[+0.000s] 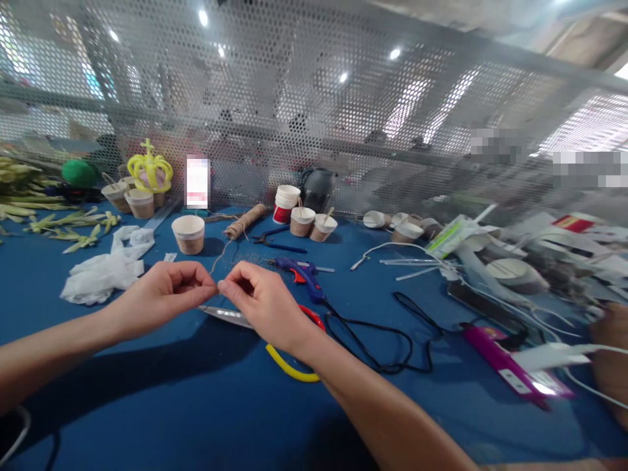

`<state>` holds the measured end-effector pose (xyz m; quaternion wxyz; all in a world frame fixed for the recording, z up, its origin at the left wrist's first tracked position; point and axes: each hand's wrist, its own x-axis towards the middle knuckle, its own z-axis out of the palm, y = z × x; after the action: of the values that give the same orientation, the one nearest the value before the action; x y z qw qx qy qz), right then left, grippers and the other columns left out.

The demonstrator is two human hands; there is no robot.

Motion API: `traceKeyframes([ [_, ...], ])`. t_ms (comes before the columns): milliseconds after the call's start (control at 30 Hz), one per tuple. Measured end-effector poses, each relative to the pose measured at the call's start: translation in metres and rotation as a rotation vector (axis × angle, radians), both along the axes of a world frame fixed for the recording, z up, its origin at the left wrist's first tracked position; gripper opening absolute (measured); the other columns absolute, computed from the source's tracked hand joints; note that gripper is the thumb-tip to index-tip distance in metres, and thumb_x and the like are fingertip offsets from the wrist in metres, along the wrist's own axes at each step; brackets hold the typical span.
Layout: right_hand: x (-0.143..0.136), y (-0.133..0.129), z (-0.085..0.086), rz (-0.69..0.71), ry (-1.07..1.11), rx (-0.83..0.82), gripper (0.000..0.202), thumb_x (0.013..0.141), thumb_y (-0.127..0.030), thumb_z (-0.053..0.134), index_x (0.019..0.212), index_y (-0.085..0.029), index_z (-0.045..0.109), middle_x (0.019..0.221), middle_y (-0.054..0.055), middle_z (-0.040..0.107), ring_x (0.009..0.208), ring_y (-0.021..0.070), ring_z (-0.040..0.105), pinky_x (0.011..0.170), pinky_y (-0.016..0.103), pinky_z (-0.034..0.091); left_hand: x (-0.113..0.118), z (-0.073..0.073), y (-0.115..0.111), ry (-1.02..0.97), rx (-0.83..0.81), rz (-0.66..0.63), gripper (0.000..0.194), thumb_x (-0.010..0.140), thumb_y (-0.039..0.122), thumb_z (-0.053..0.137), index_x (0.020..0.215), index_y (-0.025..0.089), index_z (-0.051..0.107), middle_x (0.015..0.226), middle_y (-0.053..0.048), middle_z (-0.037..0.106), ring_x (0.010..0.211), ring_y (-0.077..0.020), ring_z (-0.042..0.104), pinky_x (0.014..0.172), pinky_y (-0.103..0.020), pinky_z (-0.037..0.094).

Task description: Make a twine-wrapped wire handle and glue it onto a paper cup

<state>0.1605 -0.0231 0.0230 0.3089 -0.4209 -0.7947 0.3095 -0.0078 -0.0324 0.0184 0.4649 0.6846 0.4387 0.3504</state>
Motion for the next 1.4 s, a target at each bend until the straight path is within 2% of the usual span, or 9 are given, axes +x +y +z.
traceKeyframes([
  [333,-0.004,-0.002,-0.005,-0.036,0.007,-0.009,0.025,0.081,-0.034,0.046,0.062,-0.017,0.045,0.057,-0.003,0.041,0.054,0.0088,0.037,0.048,0.021,0.031,0.004,-0.010,0.001,0.033,0.019,0.060,0.016,0.066,0.028,0.056,0.062,0.015,0.048,0.049,0.007,0.037,0.045,-0.0054,0.029,0.041,-0.018,0.021],
  [533,-0.005,-0.001,-0.006,-0.031,0.042,-0.085,0.026,0.080,-0.035,0.046,0.062,-0.017,0.043,0.054,-0.004,0.038,0.050,0.0078,0.035,0.045,0.021,0.029,0.003,-0.013,0.003,-0.033,-0.040,0.006,0.018,0.068,0.029,0.054,0.061,0.015,0.045,0.047,0.007,0.036,0.045,-0.0053,0.028,0.042,-0.018,0.020],
  [667,-0.004,0.000,-0.005,-0.014,0.099,-0.167,0.026,0.080,-0.037,0.046,0.064,-0.017,0.044,0.053,-0.005,0.041,0.047,0.0068,0.038,0.042,0.020,0.031,0.002,-0.014,0.007,-0.107,-0.092,-0.019,0.017,0.068,0.028,0.057,0.063,0.014,0.048,0.049,0.007,0.036,0.047,-0.0051,0.028,0.044,-0.019,0.020],
  [833,-0.001,0.003,-0.001,0.102,0.236,-0.240,0.018,0.081,-0.034,0.046,0.085,-0.016,0.051,0.066,-0.002,0.051,0.053,0.0070,0.046,0.049,0.020,0.039,0.001,-0.008,0.007,-0.254,-0.270,-0.049,0.013,0.064,0.022,0.060,0.062,0.013,0.052,0.052,0.006,0.044,0.044,-0.0033,0.029,0.042,-0.020,0.017],
  [933,0.000,0.004,-0.002,0.154,0.237,-0.256,0.016,0.078,-0.032,0.053,0.077,-0.016,0.050,0.062,-0.003,0.048,0.052,0.0070,0.044,0.049,0.021,0.038,0.001,-0.005,0.005,-0.341,-0.437,-0.082,0.018,0.062,0.024,0.064,0.060,0.013,0.049,0.044,0.009,0.036,0.039,-0.0022,0.022,0.040,-0.021,0.011],
  [1033,0.000,0.003,-0.003,0.119,0.185,-0.175,0.019,0.078,-0.034,0.052,0.071,-0.017,0.049,0.059,-0.004,0.045,0.051,0.0075,0.041,0.049,0.021,0.036,0.001,-0.005,0.004,-0.367,-0.508,-0.115,0.022,0.062,0.027,0.066,0.060,0.014,0.048,0.042,0.010,0.032,0.038,-0.0018,0.019,0.040,-0.022,0.009],
  [1200,-0.002,0.002,-0.004,0.060,0.104,-0.002,0.019,0.081,-0.031,0.049,0.068,-0.017,0.048,0.063,-0.002,0.047,0.059,0.0093,0.042,0.055,0.022,0.036,0.002,-0.007,0.004,-0.271,-0.382,-0.096,0.022,0.065,0.029,0.064,0.061,0.014,0.048,0.044,0.009,0.034,0.041,-0.0032,0.022,0.041,-0.021,0.011],
  [1400,-0.003,0.003,-0.005,0.026,0.054,0.031,0.020,0.081,-0.032,0.046,0.067,-0.018,0.045,0.062,-0.002,0.045,0.059,0.0099,0.040,0.054,0.023,0.034,0.002,-0.008,0.004,-0.142,-0.169,-0.063,0.017,0.067,0.027,0.059,0.061,0.014,0.048,0.046,0.009,0.033,0.044,-0.0045,0.024,0.043,-0.020,0.016],
])
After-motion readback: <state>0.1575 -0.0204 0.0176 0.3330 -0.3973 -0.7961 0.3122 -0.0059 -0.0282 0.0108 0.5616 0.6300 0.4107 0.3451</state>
